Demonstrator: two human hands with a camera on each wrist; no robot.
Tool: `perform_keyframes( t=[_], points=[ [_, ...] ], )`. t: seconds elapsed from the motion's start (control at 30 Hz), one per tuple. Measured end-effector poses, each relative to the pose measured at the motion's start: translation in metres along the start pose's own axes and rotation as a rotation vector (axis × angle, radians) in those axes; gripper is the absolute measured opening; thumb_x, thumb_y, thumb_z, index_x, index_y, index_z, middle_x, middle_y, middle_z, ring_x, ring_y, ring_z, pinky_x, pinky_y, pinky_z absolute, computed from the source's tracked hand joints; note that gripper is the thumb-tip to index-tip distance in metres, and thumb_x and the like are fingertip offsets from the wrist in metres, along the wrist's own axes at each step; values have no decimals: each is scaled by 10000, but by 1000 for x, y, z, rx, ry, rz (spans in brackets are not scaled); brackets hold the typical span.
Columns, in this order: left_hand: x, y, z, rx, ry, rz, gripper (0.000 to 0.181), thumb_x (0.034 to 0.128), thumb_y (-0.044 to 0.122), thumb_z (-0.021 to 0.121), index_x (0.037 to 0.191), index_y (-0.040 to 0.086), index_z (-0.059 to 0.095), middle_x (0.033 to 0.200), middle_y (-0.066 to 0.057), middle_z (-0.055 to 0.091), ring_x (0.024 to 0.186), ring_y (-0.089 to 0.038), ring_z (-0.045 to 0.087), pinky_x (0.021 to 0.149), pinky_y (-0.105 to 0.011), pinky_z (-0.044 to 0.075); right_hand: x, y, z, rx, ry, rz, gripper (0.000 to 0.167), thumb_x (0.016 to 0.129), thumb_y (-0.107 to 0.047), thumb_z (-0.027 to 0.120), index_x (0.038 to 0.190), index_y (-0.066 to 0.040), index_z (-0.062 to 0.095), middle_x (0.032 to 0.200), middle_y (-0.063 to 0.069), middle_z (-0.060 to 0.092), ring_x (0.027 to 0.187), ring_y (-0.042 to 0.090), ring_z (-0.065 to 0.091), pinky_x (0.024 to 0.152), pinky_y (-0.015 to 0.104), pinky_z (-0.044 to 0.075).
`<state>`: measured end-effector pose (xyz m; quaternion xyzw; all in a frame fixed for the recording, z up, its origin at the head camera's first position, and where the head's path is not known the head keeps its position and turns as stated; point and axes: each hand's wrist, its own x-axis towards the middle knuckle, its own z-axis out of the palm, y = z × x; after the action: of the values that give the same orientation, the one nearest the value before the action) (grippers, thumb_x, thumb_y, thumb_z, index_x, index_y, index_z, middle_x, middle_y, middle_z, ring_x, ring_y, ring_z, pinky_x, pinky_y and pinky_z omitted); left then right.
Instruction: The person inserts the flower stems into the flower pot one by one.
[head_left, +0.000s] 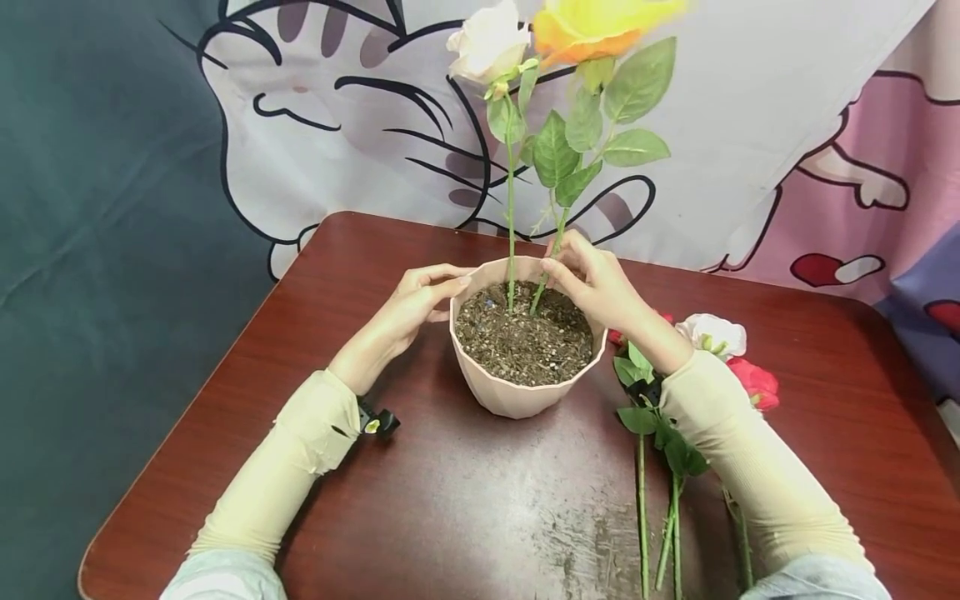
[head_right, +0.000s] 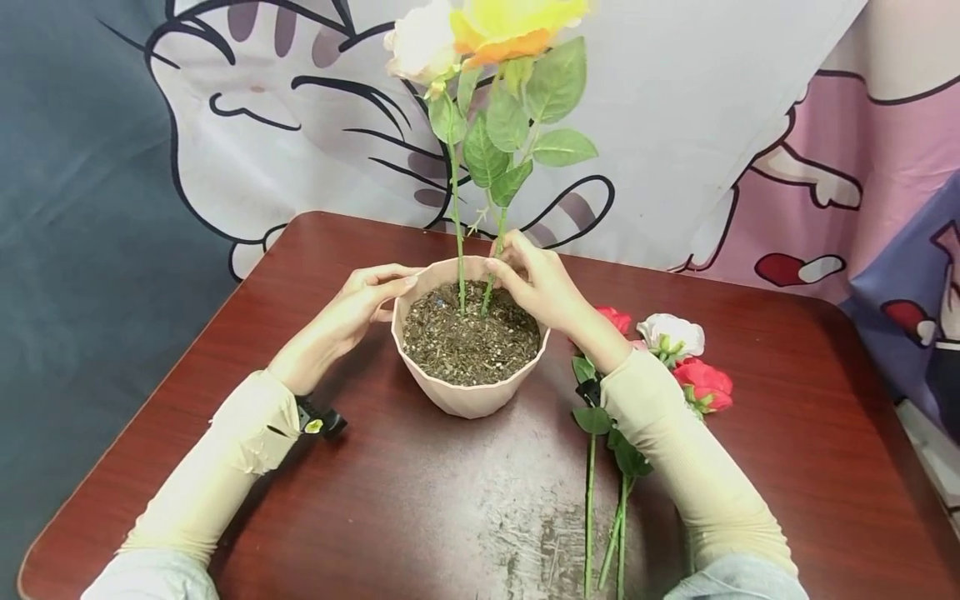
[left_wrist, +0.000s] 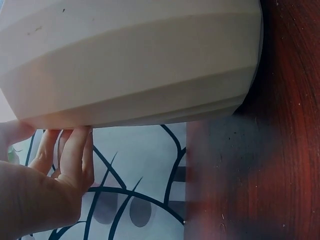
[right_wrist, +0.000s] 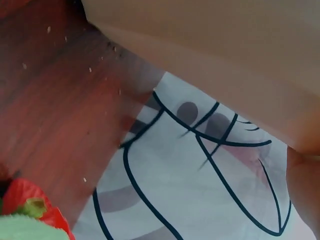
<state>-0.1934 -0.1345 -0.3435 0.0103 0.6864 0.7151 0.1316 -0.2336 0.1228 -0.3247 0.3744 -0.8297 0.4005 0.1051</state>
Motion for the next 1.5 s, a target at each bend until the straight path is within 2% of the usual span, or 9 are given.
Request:
perform_keyframes(
  t=[0.27, 0.33, 0.57, 0.73, 0.93, 1.07, 1.2, 1.37, 1.5],
  points=[
    [-1, 0, 1, -9, -4, 8, 344, 909, 181, 596, 1226, 44, 591, 1146, -28, 565, 968, -136, 542, 778, -336, 515, -1, 1, 2, -5, 70, 36, 347, 888, -80, 633, 1209, -34, 509, 950, 62, 632, 786, 99, 545, 694, 221, 436],
    [-2, 1, 1, -12, -2, 7, 344, 910, 177, 595, 1226, 40, 590, 1147, -28, 564, 972, -135, 537, 769, -325, 516, -1, -2, 2, -2, 71, 52, 347, 888, -70, 630, 1208, -17, 508, 956, 89, 633, 801, 116, 551, 709, 233, 437],
    [-2, 0, 2, -15, 3, 2, 345, 907, 181, 598, 1223, 42, 593, 1153, -30, 568, 980, -136, 538, 764, -314, 516, -4, -37, -7, 13, 105, 91, 294, 892, -2, 591, 1170, 56, 514, 949, 177, 631, 812, 183, 566, 734, 231, 441],
    [-1, -1, 1, 11, 0, -6, 348, 905, 215, 605, 1221, 70, 602, 1189, -35, 566, 1003, -142, 541, 789, -328, 512, -17, -34, -13, 34, 134, 135, 291, 902, -24, 589, 1176, 37, 514, 965, 165, 636, 852, 98, 563, 773, 209, 441],
    [-1, 0, 0, 14, -4, -6, 372, 910, 210, 601, 1244, 48, 581, 1130, -41, 563, 949, -136, 553, 769, -311, 516, -45, -8, -27, -32, 135, 126, 357, 881, -61, 637, 1220, -55, 525, 971, 61, 649, 808, 16, 561, 704, 182, 462],
    [-2, 2, -3, 21, -18, -10, 384, 914, 211, 596, 1259, 47, 567, 1140, -35, 565, 954, -127, 553, 785, -321, 512, -69, -10, -45, -81, 161, 144, 423, 819, 31, 677, 1210, -30, 529, 959, 108, 652, 784, -15, 554, 675, 148, 449],
    [-3, 2, -8, 34, -31, -8, 368, 918, 211, 588, 1257, 69, 573, 1163, -29, 558, 973, -127, 548, 799, -329, 503, -96, -7, -63, -120, 167, 204, 454, 798, -16, 720, 1210, -95, 547, 944, 53, 650, 796, -8, 555, 663, 143, 421],
    [-2, 1, -8, 37, -32, -1, 325, 913, 235, 602, 1217, 118, 620, 1174, -15, 562, 995, -128, 535, 801, -322, 494, -131, -3, -79, -190, 141, 275, 450, 793, -38, 731, 1200, -105, 552, 898, -1, 632, 785, -10, 542, 643, 118, 416],
    [0, 0, -5, 17, -36, -3, 332, 908, 239, 614, 1215, 112, 624, 1156, -16, 570, 998, -128, 530, 785, -306, 500, -156, -7, -86, -251, 107, 306, 546, 763, -11, 750, 1250, -95, 519, 919, 15, 639, 796, -70, 540, 636, 111, 417]
  ],
)
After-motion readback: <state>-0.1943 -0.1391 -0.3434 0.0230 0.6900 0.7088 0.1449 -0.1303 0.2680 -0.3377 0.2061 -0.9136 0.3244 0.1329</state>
